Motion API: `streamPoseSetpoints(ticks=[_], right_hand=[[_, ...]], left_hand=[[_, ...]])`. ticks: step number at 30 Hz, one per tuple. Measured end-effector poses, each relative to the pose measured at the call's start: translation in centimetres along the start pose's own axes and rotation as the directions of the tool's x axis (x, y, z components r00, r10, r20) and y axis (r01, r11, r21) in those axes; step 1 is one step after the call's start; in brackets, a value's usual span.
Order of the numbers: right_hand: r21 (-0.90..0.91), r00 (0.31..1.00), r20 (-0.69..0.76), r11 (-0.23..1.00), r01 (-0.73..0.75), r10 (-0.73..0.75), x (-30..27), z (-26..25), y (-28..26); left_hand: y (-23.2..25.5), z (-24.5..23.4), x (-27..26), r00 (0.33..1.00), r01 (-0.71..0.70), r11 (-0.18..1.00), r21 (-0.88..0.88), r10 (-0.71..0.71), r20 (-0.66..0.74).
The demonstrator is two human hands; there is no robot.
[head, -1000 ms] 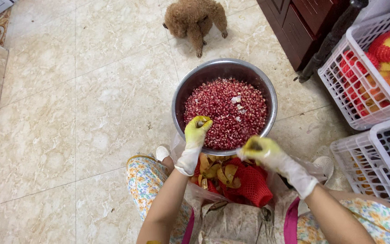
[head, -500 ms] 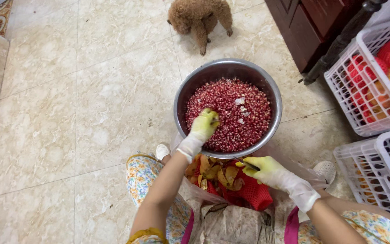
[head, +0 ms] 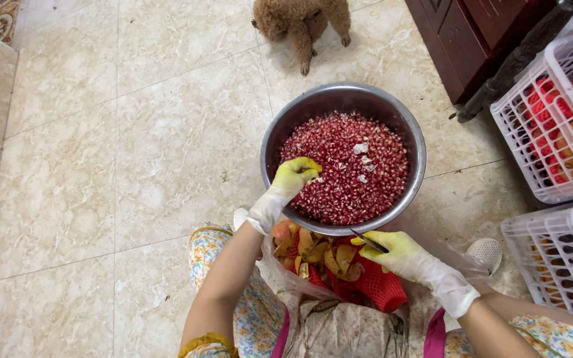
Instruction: The person removes seeds from pomegranates by hand and using a knife, placing the seeds into a large metal bowl.
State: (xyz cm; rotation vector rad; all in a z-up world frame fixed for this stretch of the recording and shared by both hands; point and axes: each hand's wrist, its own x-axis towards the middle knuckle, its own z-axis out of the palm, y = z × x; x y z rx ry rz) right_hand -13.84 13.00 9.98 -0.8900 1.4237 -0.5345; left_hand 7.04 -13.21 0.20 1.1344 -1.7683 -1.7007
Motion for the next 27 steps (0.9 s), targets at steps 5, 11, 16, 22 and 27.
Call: streamPoseSetpoints(ticks=[5,11,16,22,27], right_hand=[[-0.022,0.999,-0.015,0.999,-0.032,0.031,-0.5,-0.3,-0.8],[0.061,1.0,0.004,0.998,-0.01,0.009,-0.4,-0.9,-1.1],[0.052,0.999,-0.032,0.999,-0.006,0.008,0.0,-1.1,-0.9],[0.069,0.998,-0.016,0.996,0.058,-0.057,-0.2,-1.4,-1.2],[0.053,0.999,-0.018,0.998,0.045,-0.044,0.1,-1.2,-0.8]], left_hand=[[-1.2,-1.0,5.1,0.927,-0.127,0.962,0.242,0.201,-0.317],[-3.3,-4.7,8.7,0.771,-0.143,0.692,0.708,0.526,-0.359],[-3.8,-4.0,8.6,0.858,-0.1,0.639,0.763,0.443,-0.259],[-1.8,-3.4,7.8,0.911,-0.049,0.923,0.382,0.198,-0.362],[2.4,2.9,5.1,0.981,-0.147,0.939,0.312,0.178,-0.073]])
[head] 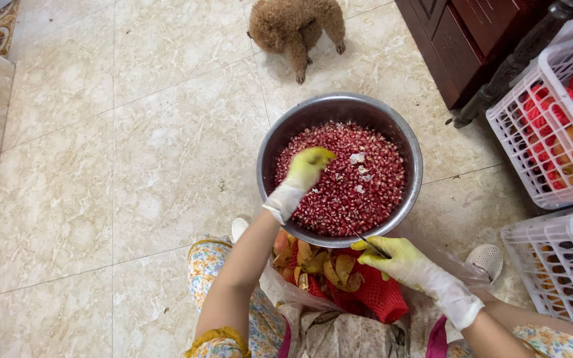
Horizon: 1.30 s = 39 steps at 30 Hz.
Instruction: The person removes seeds from pomegranates by hand and using a knife, placing the seeds into a large metal bowl.
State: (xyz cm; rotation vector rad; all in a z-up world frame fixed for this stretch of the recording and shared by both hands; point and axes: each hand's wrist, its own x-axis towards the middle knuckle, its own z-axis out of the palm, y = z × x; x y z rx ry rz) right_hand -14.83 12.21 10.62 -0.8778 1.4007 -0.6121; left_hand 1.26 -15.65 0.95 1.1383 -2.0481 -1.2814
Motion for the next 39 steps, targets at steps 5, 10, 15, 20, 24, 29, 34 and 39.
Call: streamPoseSetpoints(ticks=[5,10,15,20,24,29,34,39], right_hand=[[0.046,0.982,0.002,0.981,0.186,-0.187,1.1,-0.6,1.9],[0.06,0.999,-0.032,0.998,-0.002,0.004,-0.1,-0.8,0.7],[0.02,1.0,-0.027,1.0,0.004,-0.003,-0.1,-0.3,0.6],[0.018,0.999,-0.013,0.999,0.051,-0.05,-0.3,-0.6,-0.4],[0.065,0.987,-0.112,0.991,0.119,-0.111,0.2,-1.6,-1.4],[0.285,0.937,-0.345,0.946,0.152,-0.047,2.2,-2.2,-1.4],[0.346,0.884,-0.398,0.853,0.391,-0.244,6.0,-1.1,1.0],[0.38,0.862,-0.452,0.824,0.419,-0.23,7.3,-1.3,2.6]], left_hand=[[-0.3,2.0,0.0,0.989,-0.108,0.947,0.302,0.071,0.132],[-5.1,-0.7,1.4,0.985,-0.09,0.989,0.12,0.106,-0.134],[-5.2,1.2,0.4,0.996,0.029,0.988,0.153,-0.015,-0.09],[-5.4,3.0,0.6,0.947,-0.2,0.902,0.384,0.278,-0.16],[-1.3,2.0,-1.5,0.971,0.218,0.921,-0.322,-0.237,-0.019],[6.0,1.7,-8.1,0.97,0.243,0.855,-0.458,-0.215,0.113],[6.7,5.1,-11.7,0.977,0.211,0.764,-0.61,-0.147,0.154],[5.9,6.1,-12.0,0.974,0.227,0.66,-0.716,-0.161,0.16]])
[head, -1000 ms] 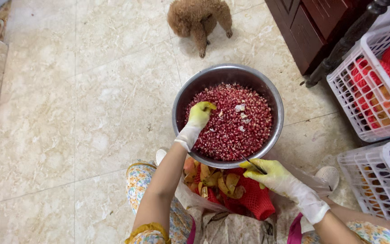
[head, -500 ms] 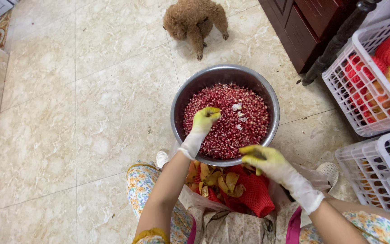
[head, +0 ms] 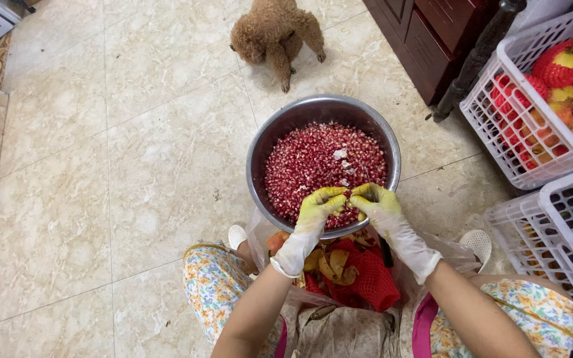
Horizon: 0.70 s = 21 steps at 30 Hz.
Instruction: The person removes seeds from pomegranates by hand and using a knife, placing the seeds into a large metal bowl.
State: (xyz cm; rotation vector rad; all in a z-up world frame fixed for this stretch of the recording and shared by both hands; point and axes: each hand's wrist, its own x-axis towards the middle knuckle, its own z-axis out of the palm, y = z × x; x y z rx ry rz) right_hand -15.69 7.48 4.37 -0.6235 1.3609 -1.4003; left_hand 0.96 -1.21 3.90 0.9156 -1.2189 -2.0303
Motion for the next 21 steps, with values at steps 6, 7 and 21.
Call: streamPoseSetpoints(ticks=[6,7,21], right_hand=[[-0.19,0.99,-0.021,0.973,0.13,-0.137,-0.2,0.4,-0.2],[-0.191,0.99,-0.022,0.973,0.131,-0.137,-0.3,0.4,-0.3],[-0.072,0.996,-0.066,0.996,0.054,-0.058,-0.1,0.1,-0.6]], left_hand=[[0.4,1.3,-0.8,0.996,-0.084,0.991,0.108,0.085,-0.001],[0.5,1.4,-0.8,0.996,-0.085,0.991,0.108,0.085,0.0],[0.2,0.5,-0.4,0.999,0.025,0.999,-0.046,-0.024,0.022]])
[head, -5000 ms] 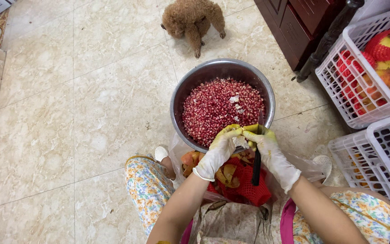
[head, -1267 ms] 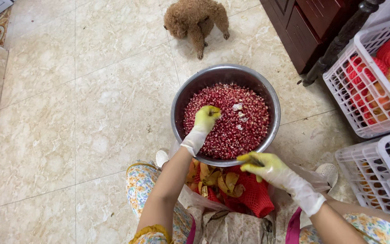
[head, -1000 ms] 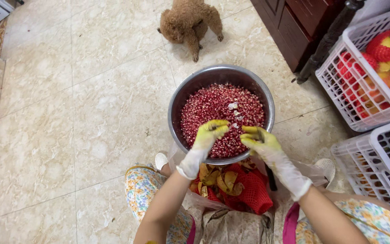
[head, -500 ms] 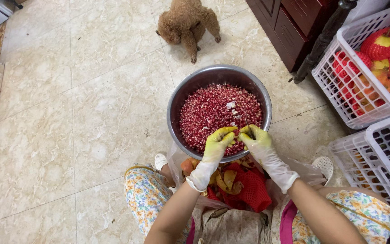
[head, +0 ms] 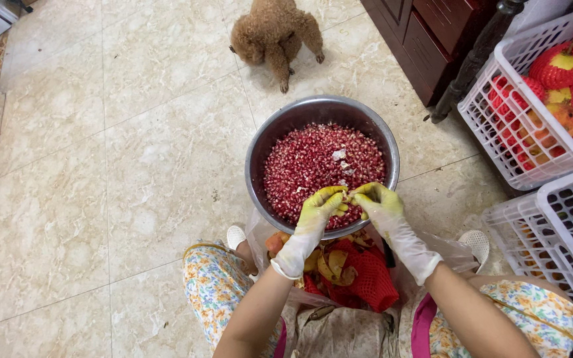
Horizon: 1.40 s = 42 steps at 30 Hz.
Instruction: The person removes seeds from pomegranates by hand and using a knife, placing the seeds into a large metal bowl.
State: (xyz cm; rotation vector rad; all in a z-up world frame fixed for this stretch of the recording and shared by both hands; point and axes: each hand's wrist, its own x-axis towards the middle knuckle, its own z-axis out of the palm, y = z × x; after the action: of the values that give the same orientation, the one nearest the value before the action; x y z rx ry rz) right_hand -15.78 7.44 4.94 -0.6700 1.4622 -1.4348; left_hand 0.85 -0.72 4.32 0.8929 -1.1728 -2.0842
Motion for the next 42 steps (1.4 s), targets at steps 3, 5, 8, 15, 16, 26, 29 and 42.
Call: streamPoseSetpoints(ticks=[3,5,8,15,16,26,29,42], right_hand=[[-0.174,0.98,0.132,0.97,0.169,-0.147,-0.9,0.6,-1.3],[-0.279,0.989,0.087,0.95,0.138,-0.118,-1.3,0.8,-1.9],[-0.286,0.997,0.06,0.957,0.056,-0.04,-1.2,0.7,-2.0],[-0.023,0.989,0.066,0.992,-0.128,0.129,-0.3,0.0,-1.5],[-0.023,0.99,0.066,0.992,-0.126,0.127,-0.3,0.0,-1.7],[-0.077,0.982,0.075,0.983,-0.167,0.173,-0.3,0.1,-1.6],[-0.1,0.977,0.083,0.977,-0.186,0.194,-0.3,0.3,-1.6],[-0.827,0.956,-0.062,0.55,0.112,-0.288,-0.4,0.3,-1.7]], left_hand=[[-0.2,0.3,0.1,0.995,-0.096,0.98,0.175,0.096,0.009],[-0.7,0.7,0.0,0.991,-0.134,0.97,0.204,0.134,0.014],[-1.2,0.8,-0.2,0.983,-0.182,0.95,0.255,0.183,0.021],[-1.7,0.5,0.3,0.989,-0.143,0.975,0.17,0.133,0.068],[-1.7,0.4,0.5,0.989,-0.144,0.975,0.17,0.135,0.068],[-3.3,-1.2,1.5,0.99,-0.137,0.974,0.18,0.128,0.062],[-3.6,-1.6,1.7,0.99,-0.139,0.976,0.169,0.133,0.046],[1.1,-2.2,1.3,0.966,-0.136,0.777,0.614,0.242,-0.093]])
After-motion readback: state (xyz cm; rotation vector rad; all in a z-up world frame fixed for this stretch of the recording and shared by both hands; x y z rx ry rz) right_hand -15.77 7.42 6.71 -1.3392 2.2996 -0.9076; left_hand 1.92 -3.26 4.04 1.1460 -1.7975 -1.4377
